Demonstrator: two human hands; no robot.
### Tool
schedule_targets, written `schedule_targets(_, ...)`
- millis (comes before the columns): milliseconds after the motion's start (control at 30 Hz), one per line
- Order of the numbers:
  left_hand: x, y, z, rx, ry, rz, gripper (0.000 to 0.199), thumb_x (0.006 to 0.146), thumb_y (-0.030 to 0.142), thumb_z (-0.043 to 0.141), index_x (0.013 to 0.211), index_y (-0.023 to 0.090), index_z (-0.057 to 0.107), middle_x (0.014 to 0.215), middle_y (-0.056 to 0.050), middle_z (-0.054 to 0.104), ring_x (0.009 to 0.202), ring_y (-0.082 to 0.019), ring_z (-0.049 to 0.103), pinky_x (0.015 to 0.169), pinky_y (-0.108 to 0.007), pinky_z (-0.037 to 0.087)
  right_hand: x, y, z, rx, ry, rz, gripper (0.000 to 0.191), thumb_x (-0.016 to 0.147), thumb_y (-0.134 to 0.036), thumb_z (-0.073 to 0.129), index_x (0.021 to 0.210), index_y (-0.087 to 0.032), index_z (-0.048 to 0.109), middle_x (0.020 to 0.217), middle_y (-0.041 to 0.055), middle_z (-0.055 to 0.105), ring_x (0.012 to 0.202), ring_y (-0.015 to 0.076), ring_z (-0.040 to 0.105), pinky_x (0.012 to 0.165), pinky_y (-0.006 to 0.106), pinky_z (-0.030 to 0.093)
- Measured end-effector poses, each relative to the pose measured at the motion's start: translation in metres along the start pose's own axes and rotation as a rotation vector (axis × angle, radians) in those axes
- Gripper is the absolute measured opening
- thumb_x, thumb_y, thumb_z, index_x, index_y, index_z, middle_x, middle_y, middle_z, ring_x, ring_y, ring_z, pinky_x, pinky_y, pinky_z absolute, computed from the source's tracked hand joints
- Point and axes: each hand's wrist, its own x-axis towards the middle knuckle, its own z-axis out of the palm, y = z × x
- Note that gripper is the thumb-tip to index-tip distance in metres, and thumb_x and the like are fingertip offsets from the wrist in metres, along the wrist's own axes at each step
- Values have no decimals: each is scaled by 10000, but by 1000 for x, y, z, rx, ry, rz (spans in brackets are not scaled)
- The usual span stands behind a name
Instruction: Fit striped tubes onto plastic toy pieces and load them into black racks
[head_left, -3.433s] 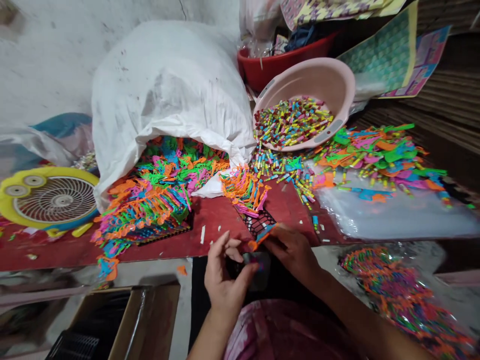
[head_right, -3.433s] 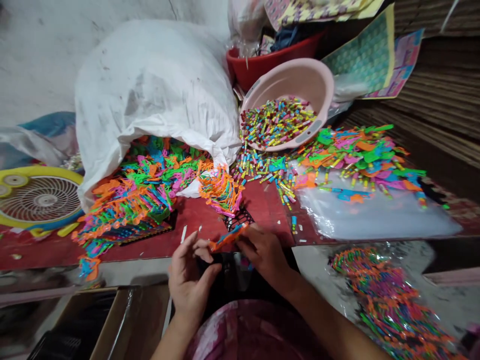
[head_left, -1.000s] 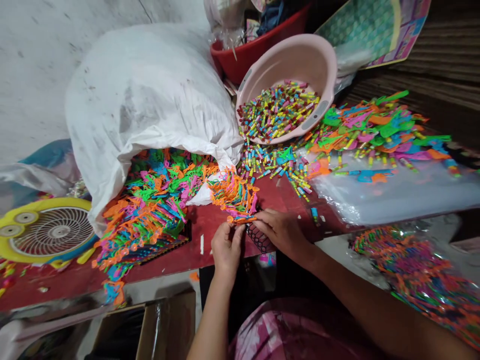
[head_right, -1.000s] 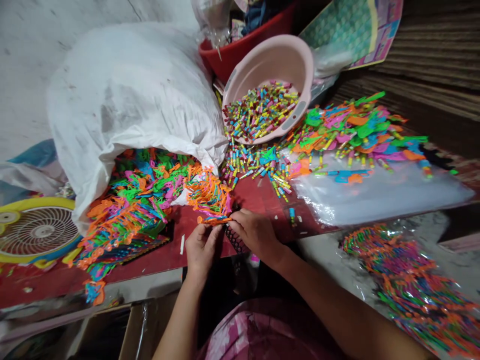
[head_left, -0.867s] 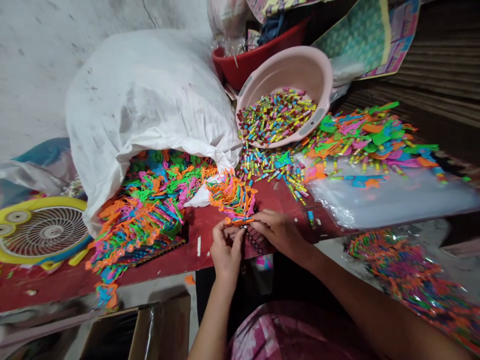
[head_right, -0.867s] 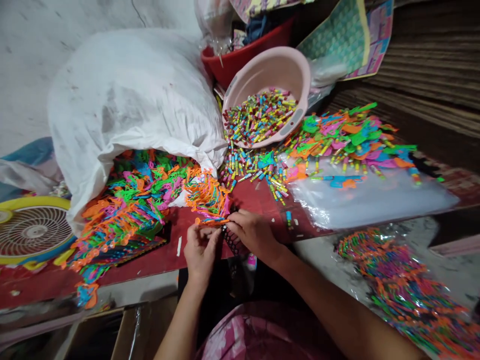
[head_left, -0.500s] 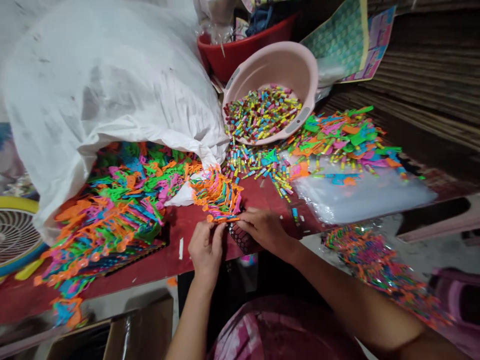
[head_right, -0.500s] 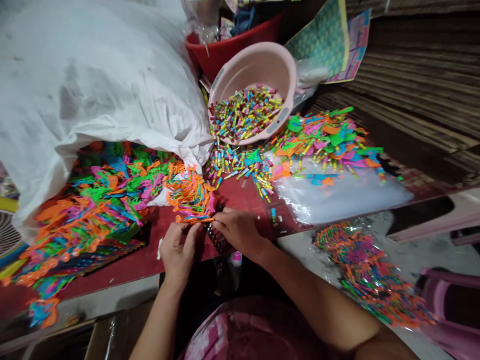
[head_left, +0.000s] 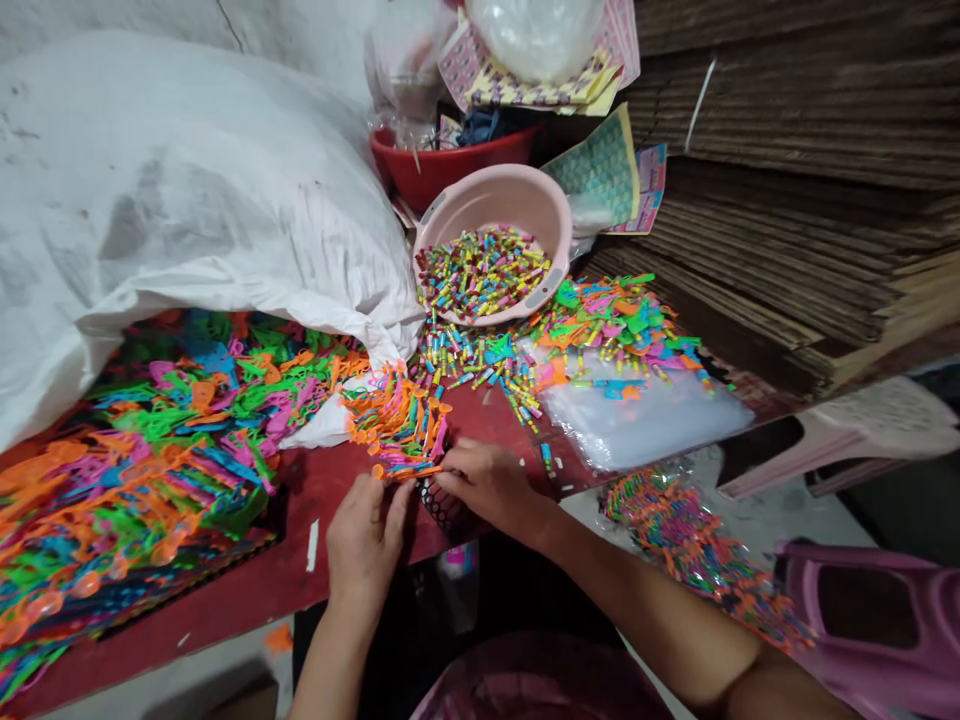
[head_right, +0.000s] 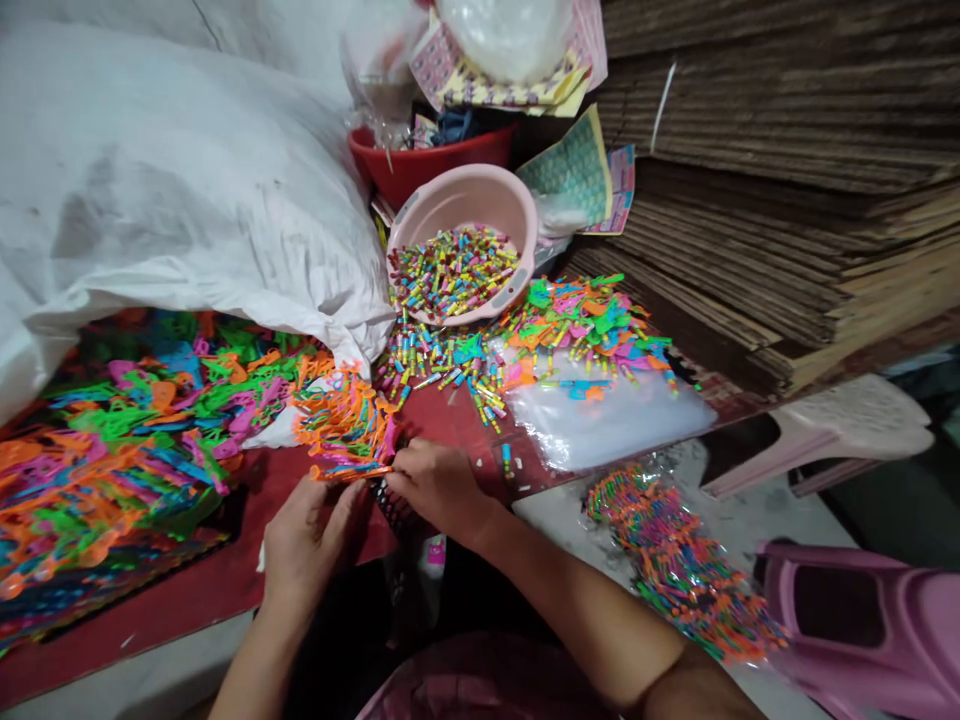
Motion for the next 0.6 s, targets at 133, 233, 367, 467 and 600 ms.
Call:
schedule_targets(133, -3, -2, 7, 14, 65, 45, 240, 926, 378, 566, 775, 192, 584, 675, 19, 542, 579, -120, 542, 554, -226, 399, -2, 3, 11, -60, -22, -33, 291, 966, -329, 558, 732, -178, 640, 768, 3, 607, 720, 122, 551, 645, 251, 322)
schedule_targets(233, -5, -3, 12, 44, 79, 74, 270, 926, 372, 555, 723, 195, 534, 640, 25, 500, 553, -119, 520, 539, -232, 378, -6, 5, 18, -45, -45, -51, 302, 991, -327, 510, 756, -175, 624, 782, 12, 611, 750, 131, 563, 678, 248, 352)
schedule_targets(367, -5, -2, 11, 84, 24, 26, 267, 942, 397, 515, 776, 196, 573, 698, -2, 571, 633, -144, 583, 576, -245, 399, -11, 11, 3, 93, -71, -135, 126, 939, -241, 558, 923, -189, 672, 896, 29, 651, 818, 143, 589, 728, 242, 406)
schedule_targets(467, -5, 0, 8, 79, -45, -54, 282, 949, 437, 484, 873, 203, 622, 785, -26, 631, 738, -171, 625, 631, -257, 434, -3, 41, -33, 262, 85, -24, 154, 901, -244, 571, 988, -228, 697, 943, 8, 686, 843, 136, 612, 768, 236, 441)
schedule_targets(600, -14, 6, 19, -48, -49, -277, 330, 913, 525, 495, 909, 215, 606, 802, -22, 633, 711, -183, 626, 592, -272, 447, 24, 119, -94, 218, 775, 477, 151, 783, -295, 607, 678, -187, 623, 644, -3, 627, 631, 148, 563, 597, 240, 423)
